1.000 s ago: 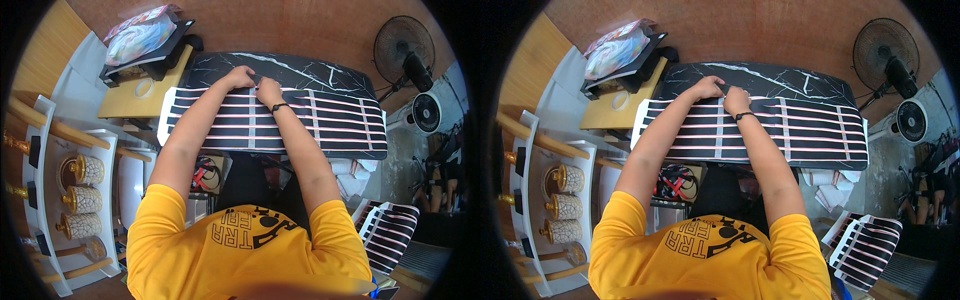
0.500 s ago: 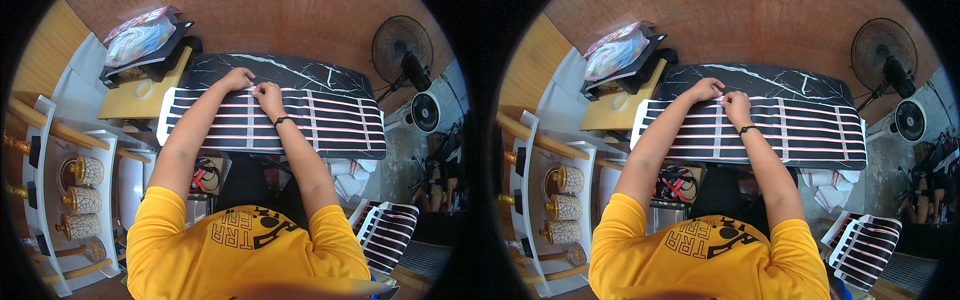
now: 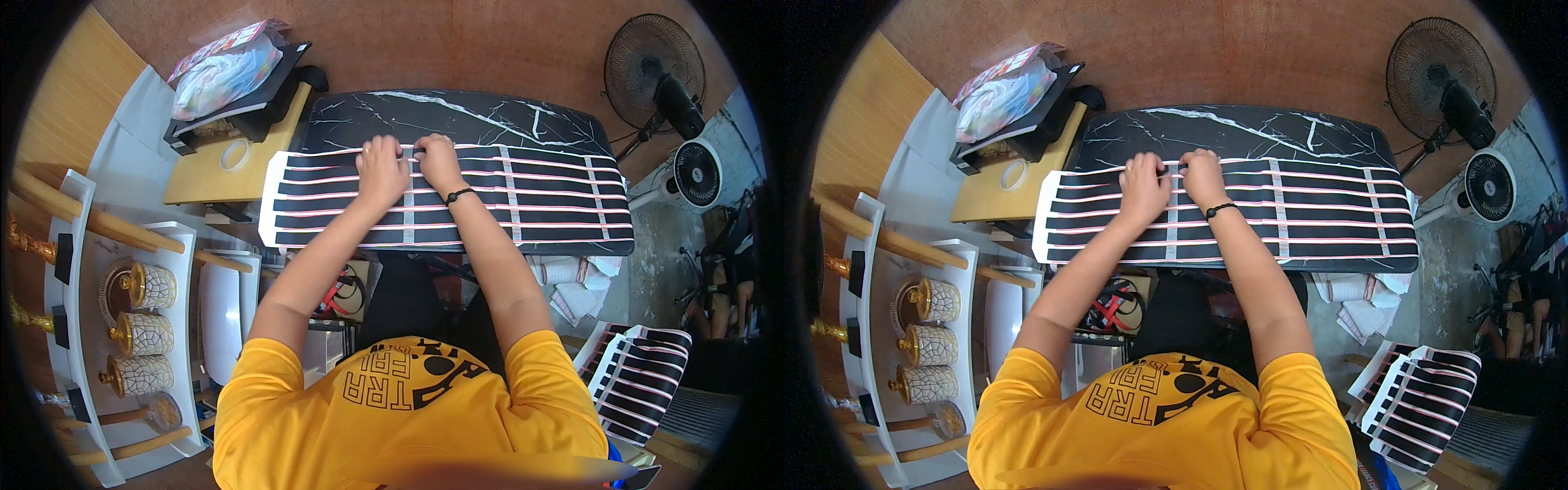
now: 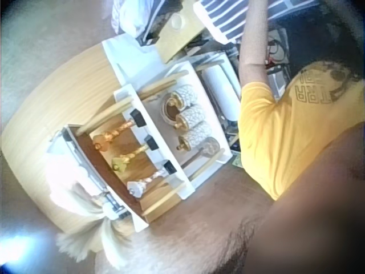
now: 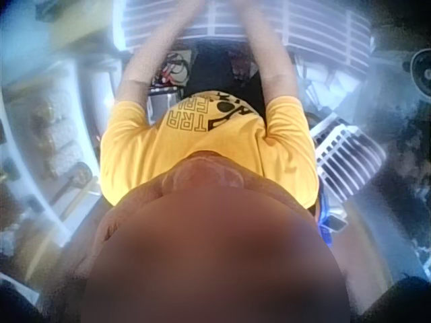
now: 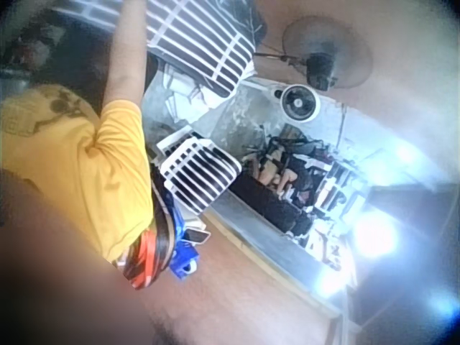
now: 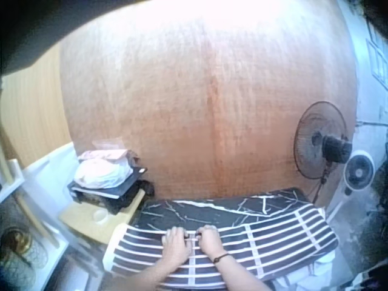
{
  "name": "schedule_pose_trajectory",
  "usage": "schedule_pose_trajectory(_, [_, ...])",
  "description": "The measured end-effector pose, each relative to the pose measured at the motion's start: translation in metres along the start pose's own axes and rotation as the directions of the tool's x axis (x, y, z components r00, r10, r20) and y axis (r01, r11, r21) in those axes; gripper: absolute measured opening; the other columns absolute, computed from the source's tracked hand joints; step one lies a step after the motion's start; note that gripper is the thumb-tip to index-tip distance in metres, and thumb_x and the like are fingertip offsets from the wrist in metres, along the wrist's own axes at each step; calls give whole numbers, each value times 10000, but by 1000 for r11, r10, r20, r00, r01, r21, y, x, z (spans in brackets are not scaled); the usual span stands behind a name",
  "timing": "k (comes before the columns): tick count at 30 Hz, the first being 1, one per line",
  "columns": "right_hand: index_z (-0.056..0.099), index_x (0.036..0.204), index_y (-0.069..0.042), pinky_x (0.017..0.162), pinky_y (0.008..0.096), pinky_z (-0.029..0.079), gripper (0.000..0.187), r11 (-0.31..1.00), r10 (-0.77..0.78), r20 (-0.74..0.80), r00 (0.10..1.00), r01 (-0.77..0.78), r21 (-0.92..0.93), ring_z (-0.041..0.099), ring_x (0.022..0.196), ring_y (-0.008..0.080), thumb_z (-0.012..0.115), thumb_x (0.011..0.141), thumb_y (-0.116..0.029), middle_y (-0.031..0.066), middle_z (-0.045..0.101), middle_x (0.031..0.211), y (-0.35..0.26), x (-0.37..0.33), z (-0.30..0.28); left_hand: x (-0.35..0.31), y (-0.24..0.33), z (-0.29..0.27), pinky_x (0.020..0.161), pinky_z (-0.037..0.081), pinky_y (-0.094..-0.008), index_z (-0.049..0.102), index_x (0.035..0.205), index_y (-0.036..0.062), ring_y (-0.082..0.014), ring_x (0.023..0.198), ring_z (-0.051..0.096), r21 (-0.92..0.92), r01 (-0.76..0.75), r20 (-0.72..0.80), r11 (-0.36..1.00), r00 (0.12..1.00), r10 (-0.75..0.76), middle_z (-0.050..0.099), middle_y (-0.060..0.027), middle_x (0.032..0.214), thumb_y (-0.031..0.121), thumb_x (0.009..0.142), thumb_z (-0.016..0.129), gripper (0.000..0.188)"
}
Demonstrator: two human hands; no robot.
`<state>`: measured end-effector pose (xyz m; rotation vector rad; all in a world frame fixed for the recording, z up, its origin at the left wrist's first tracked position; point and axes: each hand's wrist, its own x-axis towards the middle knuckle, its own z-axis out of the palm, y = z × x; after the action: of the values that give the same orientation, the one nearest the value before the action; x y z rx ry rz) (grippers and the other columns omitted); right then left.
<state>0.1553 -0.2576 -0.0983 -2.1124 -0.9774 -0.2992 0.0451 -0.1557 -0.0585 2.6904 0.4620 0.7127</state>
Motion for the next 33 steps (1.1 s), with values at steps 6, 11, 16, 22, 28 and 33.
schedule_pose_trajectory(6, [699, 833, -64, 809, 452, 510, 83, 997, 35, -57, 998, -39, -65, 599, 963, 327, 676, 756, -45, 120, 634, 906, -7, 0, 2, -32, 10, 25, 908, 375, -508, 571, 1120, 55, -337, 1122, 485, 51, 129, -17, 990, 992, -128, 530, -134, 1120, 334, 830, 690, 420])
schedule_pose_trajectory(11, [672, 826, -81, 775, 463, 509, 65, 989, 27, -82, 996, -39, -140, 602, 966, 309, 633, 780, -55, 94, 612, 918, -16, 3, 5, -34, 7, 28, 933, 357, -509, 569, 1173, 51, -329, 1138, 470, 67, 102, -30, 993, 995, -100, 525, -124, 1141, 345, 842, 668, 454])
schedule_pose_trajectory(16, [654, 834, -103, 753, 461, 500, 67, 953, -35, -73, 997, 11, -302, 606, 973, 287, 592, 813, -93, 72, 608, 934, -18, 4, 7, -36, 8, 28, 934, 359, -502, 565, 1185, 43, -326, 1135, 473, 82, 101, -19, 991, 995, -100, 527, -125, 1148, 337, 841, 659, 462])
schedule_pose_trajectory(22, [658, 814, -121, 747, 472, 493, 95, 964, 53, -128, 990, -84, -251, 606, 942, 295, 606, 779, -49, 71, 606, 905, -15, 11, 16, -36, 8, 27, 924, 362, -498, 562, 1191, 40, -326, 1125, 477, 79, 79, -33, 994, 997, -76, 527, -127, 1143, 332, 843, 655, 464])
schedule_pose_trajectory(28, [686, 804, -131, 763, 485, 493, 105, 966, 157, -119, 980, -177, -186, 607, 951, 306, 611, 779, -61, 77, 618, 906, -12, 17, 19, -36, 9, 27, 932, 357, -500, 558, 1242, 32, -326, 1129, 473, 83, 94, -29, 992, 995, -92, 522, -130, 1155, 341, 842, 659, 515])
schedule_pose_trajectory(33, [717, 807, -139, 775, 496, 498, 118, 952, 257, -94, 962, -269, -148, 614, 967, 324, 616, 774, -89, 93, 640, 924, -13, 23, 18, -35, 9, 28, 945, 348, -507, 552, 1299, 63, -332, 1146, 460, 61, 122, -4, 991, 992, -122, 517, -133, 1179, 368, 842, 665, 561])
